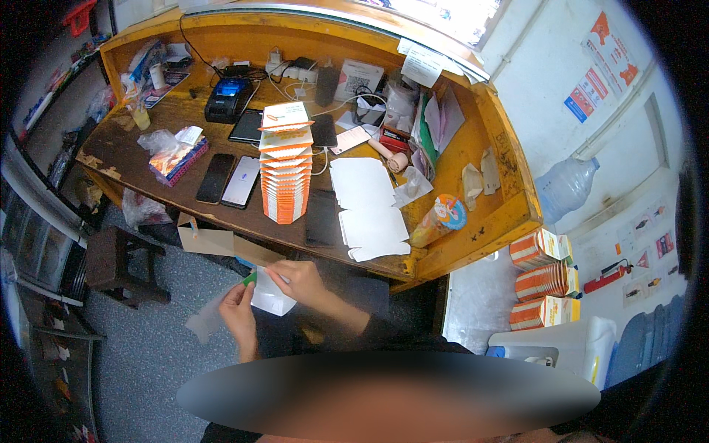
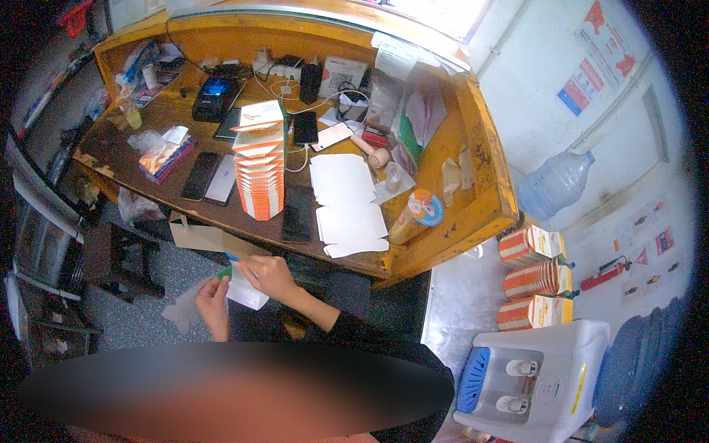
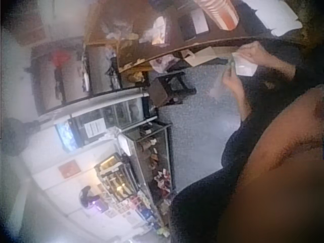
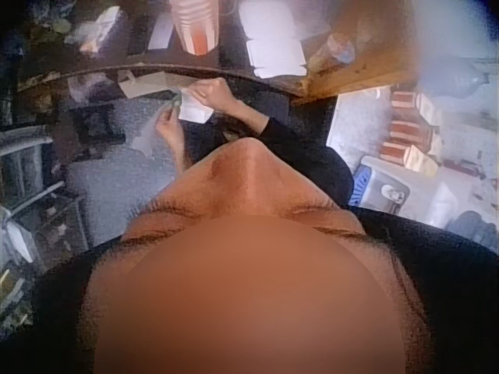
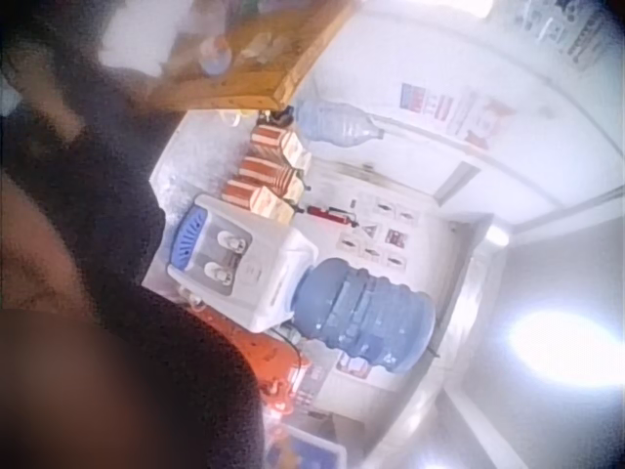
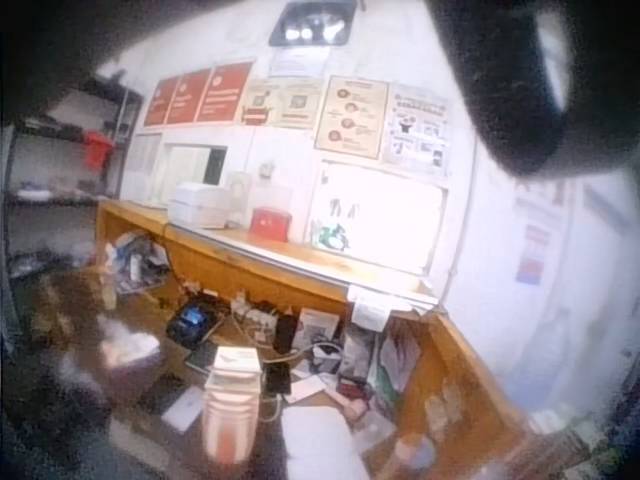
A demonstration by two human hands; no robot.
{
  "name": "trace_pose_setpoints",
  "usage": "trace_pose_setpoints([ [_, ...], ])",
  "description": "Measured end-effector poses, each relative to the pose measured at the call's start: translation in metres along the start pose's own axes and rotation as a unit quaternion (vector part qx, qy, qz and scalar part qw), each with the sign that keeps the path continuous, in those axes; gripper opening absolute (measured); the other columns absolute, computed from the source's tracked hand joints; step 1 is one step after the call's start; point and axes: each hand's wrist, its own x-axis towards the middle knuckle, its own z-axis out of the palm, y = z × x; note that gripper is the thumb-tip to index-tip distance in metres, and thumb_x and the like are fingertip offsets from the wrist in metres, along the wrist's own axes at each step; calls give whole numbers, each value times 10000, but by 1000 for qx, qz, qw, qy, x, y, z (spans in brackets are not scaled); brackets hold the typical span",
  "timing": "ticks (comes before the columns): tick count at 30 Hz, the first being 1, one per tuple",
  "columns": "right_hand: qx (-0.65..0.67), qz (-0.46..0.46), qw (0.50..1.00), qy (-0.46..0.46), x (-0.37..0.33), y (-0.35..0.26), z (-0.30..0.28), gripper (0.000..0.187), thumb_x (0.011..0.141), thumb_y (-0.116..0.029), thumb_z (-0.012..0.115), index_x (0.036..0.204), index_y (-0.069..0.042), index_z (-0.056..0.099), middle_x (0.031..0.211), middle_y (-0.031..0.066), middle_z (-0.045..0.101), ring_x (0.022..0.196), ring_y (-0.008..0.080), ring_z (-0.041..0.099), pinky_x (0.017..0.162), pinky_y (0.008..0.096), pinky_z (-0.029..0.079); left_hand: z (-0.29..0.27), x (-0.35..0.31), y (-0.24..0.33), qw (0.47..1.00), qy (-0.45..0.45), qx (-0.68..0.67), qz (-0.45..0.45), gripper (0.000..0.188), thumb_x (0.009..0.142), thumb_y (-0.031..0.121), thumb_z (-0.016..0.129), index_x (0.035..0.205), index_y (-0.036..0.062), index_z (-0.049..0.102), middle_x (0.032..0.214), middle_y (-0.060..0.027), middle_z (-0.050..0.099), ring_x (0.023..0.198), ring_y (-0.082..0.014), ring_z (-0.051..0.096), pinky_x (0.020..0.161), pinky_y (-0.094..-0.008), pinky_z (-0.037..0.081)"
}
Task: The person repeatedly folds flat cardboard pieces into small rectangular boxes and stacks them on a cluttered counter. The person handles each piece by hand, folding edges and tucking flaps to form the box shape, then places the finished box on a growing stack.
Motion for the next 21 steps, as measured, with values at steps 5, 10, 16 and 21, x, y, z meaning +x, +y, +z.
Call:
trace_pose_setpoints([
  [5,50,53,994,87,7,-25,7,99,832,-144,670,879,-72,721,868,92,685,773,262,683,659,347,551,12,-12,-20,986,91,128,62,288,917,157,632,1073,-85,629,1022,-123,661,917,-191,629,805,-313,497],
  [10,53,35,997,46,4,-31,5,88,812,-130,686,851,-54,706,957,72,628,888,255,636,730,358,527,16,-11,-28,988,107,90,66,254,891,155,673,1060,-32,646,1014,-133,668,894,-259,611,802,-346,483],
  [16,123,37,990,59,0,-30,7,78,810,-120,684,851,-55,696,941,71,619,865,249,632,707,366,523,5,-20,-15,986,37,162,-9,366,900,229,654,1174,-9,600,1137,-115,611,1034,-203,553,901,-351,439],
  [21,46,-27,998,17,-7,-27,4,104,802,-91,670,874,-16,674,940,76,620,875,257,636,740,374,533,13,-24,-11,999,43,-3,-11,339,921,190,633,1201,6,579,1118,-96,604,1029,-187,547,900,-338,443],
])
